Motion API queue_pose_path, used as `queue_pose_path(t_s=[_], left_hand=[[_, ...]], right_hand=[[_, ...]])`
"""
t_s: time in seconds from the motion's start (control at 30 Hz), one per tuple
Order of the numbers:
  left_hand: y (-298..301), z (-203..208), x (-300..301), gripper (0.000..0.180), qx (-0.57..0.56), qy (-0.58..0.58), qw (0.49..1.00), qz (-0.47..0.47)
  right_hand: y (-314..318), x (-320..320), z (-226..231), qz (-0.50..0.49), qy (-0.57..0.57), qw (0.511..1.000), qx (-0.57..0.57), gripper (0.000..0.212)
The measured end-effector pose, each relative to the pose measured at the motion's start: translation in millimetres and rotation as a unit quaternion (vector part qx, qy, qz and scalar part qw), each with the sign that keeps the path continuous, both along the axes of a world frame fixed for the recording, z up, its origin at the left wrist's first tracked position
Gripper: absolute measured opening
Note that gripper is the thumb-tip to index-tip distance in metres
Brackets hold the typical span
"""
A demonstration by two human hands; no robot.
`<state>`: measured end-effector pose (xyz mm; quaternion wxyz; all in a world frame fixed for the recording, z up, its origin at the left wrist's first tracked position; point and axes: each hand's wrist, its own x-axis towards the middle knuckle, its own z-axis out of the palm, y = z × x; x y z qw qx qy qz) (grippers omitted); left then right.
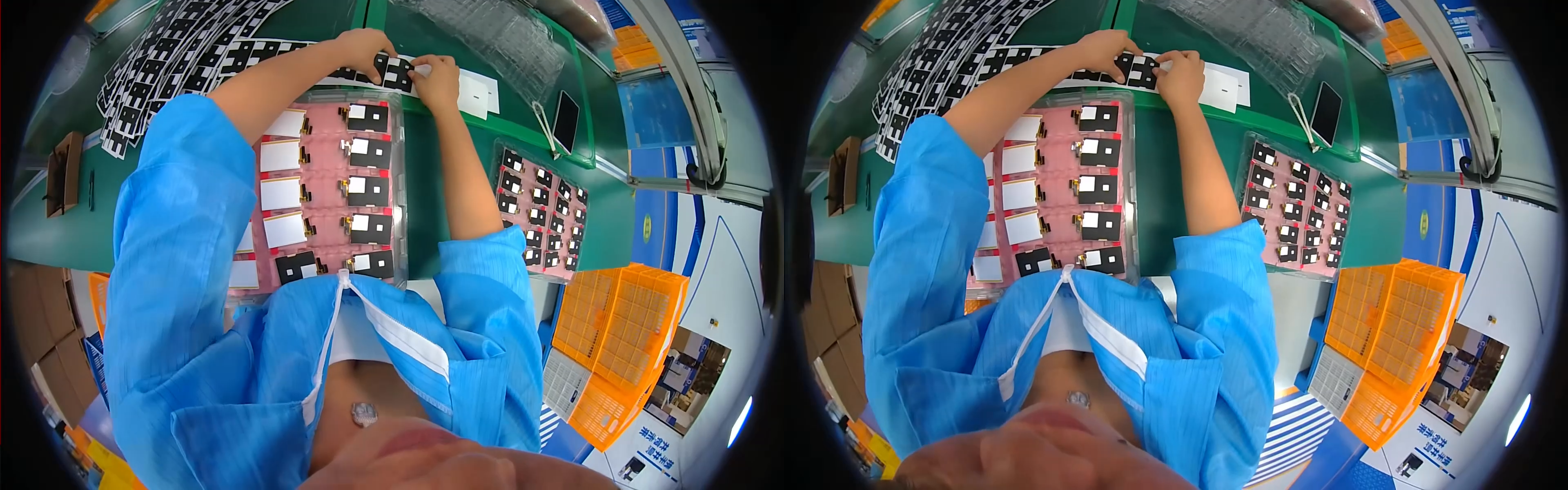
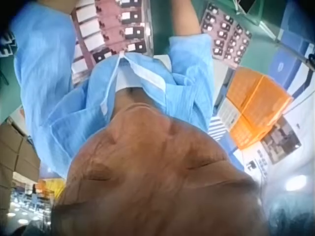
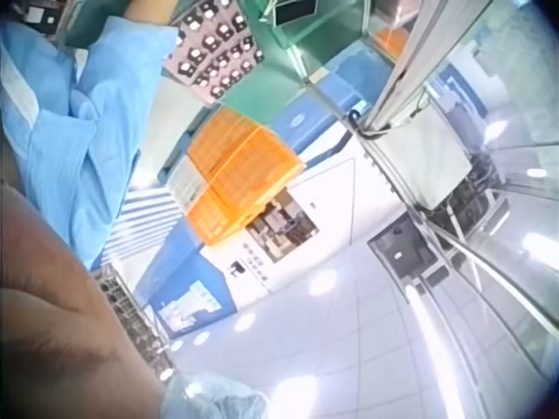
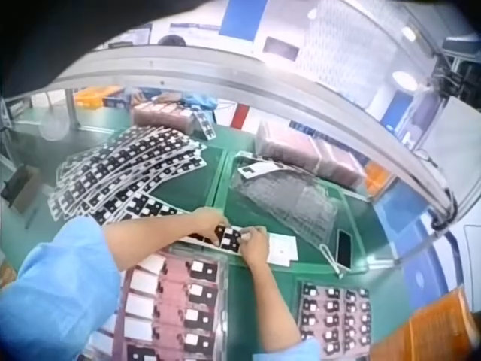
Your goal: The person peels black labels from a strip and applies them by hand to small electronic modules arranged in a component tray.
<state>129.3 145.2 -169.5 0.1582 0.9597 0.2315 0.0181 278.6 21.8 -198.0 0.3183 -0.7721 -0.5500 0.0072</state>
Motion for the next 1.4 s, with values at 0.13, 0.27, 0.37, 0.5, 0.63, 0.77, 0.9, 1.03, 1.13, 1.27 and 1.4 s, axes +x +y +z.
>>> queue_pose_path(t_s=[0.13,0.27,0.37,0.5,0.63,0.77,0.9,1.03,1.13,1.27,1.4], left_hand=[[-5.3,8.1,5.8,0.072,-0.008,0.013,1.0,0.019],[-4.6,2.5,-5.4,0.076,-0.001,0.013,0.999,0.043],[-9.8,5.1,-5.5,0.077,0.002,-0.004,0.999,0.049],[-11.6,10.2,-6.3,0.073,0.011,0.019,0.999,0.034],[-12.5,14.2,-6.2,0.072,0.0,0.048,0.999,0.018],[-12.8,10.7,-6.0,0.069,-0.002,0.038,0.999,0.025],[-2.9,5.8,-7.6,0.068,-0.017,0.038,0.999,0.034],[-4.7,14.6,17.0,0.07,-0.05,0.028,0.998,0.01],[-1.3,5.0,9.3,0.07,-0.054,0.048,0.997,0.022],[-2.4,12.0,-7.8,0.084,-0.072,0.039,0.996,0.028],[-17.3,57.9,-42.5,0.092,-0.057,0.018,0.998,-0.013]], right_hand=[[-3.6,-3.7,4.7,0.029,-0.026,0.996,0.077,0.012],[-14.8,-9.6,28.7,0.104,0.167,0.95,0.241,0.003],[-28.8,0.2,37.9,0.007,-0.016,0.979,0.203,0.005],[-17.6,14.6,24.0,0.008,-0.001,1.0,0.017,0.03],[-9.4,0.9,-3.7,0.009,-0.096,0.995,-0.032,0.03],[-10.6,-22.0,-5.4,-0.038,-0.063,0.997,0.033,0.02],[-5.4,-26.8,0.0,-0.018,0.027,0.999,0.04,0.016],[-13.0,14.7,-8.3,0.058,0.303,0.917,0.252,0.013],[-29.8,17.9,19.3,0.033,0.448,0.855,0.259,0.01],[-71.2,-12.8,83.4,0.089,0.49,0.85,0.173,0.016],[-130.0,-37.0,130.1,0.219,0.331,0.91,0.116,0.018]])
